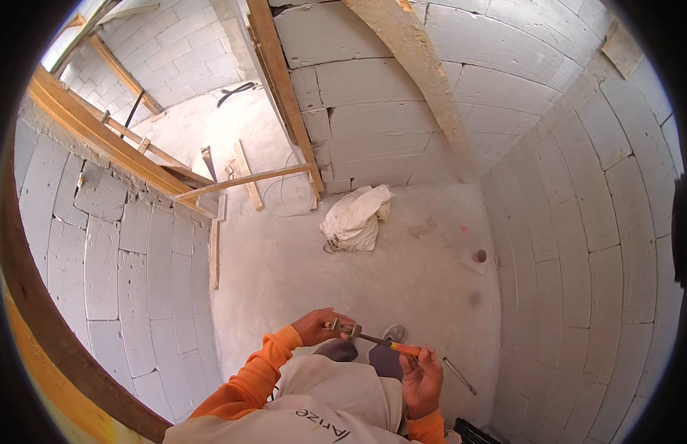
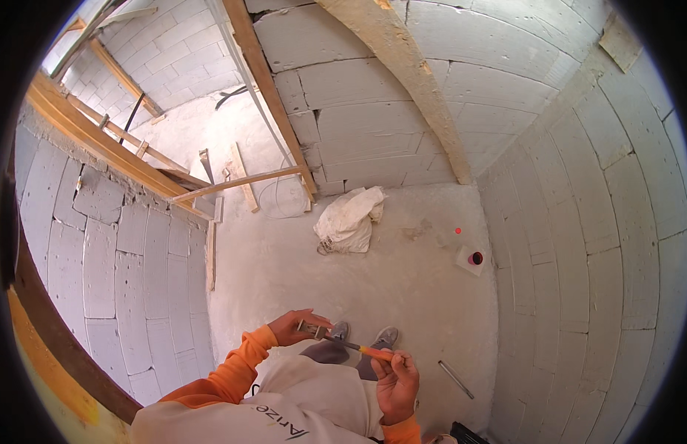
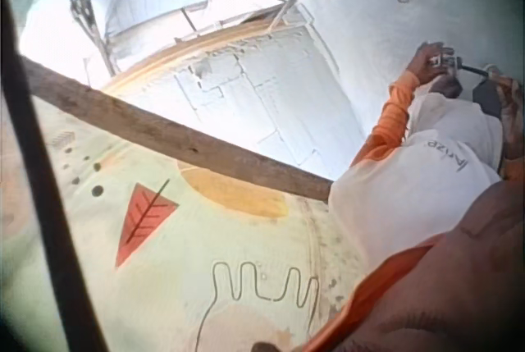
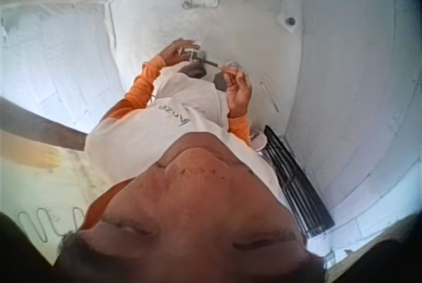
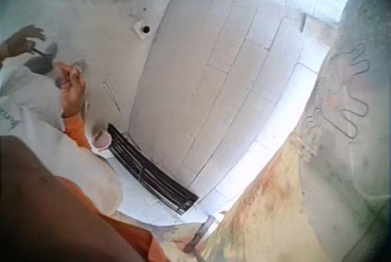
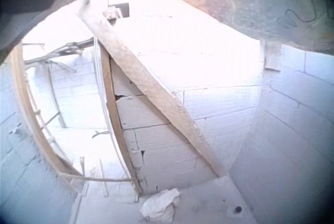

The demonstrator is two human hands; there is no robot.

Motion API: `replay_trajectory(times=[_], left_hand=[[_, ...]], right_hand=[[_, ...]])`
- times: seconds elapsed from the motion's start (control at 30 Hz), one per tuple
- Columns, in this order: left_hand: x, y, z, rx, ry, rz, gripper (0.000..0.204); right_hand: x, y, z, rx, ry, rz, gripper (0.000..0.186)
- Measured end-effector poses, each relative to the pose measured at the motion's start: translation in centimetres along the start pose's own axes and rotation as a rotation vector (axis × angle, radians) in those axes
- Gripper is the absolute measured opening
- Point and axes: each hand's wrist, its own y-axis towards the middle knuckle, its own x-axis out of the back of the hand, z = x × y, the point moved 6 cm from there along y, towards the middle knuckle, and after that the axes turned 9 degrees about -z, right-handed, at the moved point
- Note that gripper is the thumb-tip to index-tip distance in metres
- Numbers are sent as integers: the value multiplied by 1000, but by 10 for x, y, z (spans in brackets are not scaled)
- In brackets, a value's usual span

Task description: The person uses a saw to cut a wooden board after using pliers on it.

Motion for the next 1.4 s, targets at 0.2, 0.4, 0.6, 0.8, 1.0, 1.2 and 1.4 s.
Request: replay_trajectory(times=[0.2, 0.4, 0.6, 0.8, 1.0, 1.2, 1.4], left_hand=[[50, 14, 5, 273, -750, -31, 40], [130, 19, 24, 203, -787, -413, 51], [209, 15, 45, 239, -651, -607, 52], [305, 5, 88, 162, -646, -870, 59], [433, -27, 149, 97, -890, -967, 73], [550, -70, 162, 34, -653, -998, 96], [642, -97, 140, -66, -299, -946, 91]], right_hand=[[-85, 78, -33, -195, -120, -10, 14], [-162, 157, -105, -378, -552, 326, 19], [-260, 201, -178, -328, -1085, 740, 37], [-374, 222, -276, -190, -1289, 1020, 45], [-498, 221, -412, -47, -1462, 1321, 77], [-608, 197, -515, -151, -1386, 1222, 90], [-666, 199, -537, 4, -1414, 1236, 65]])
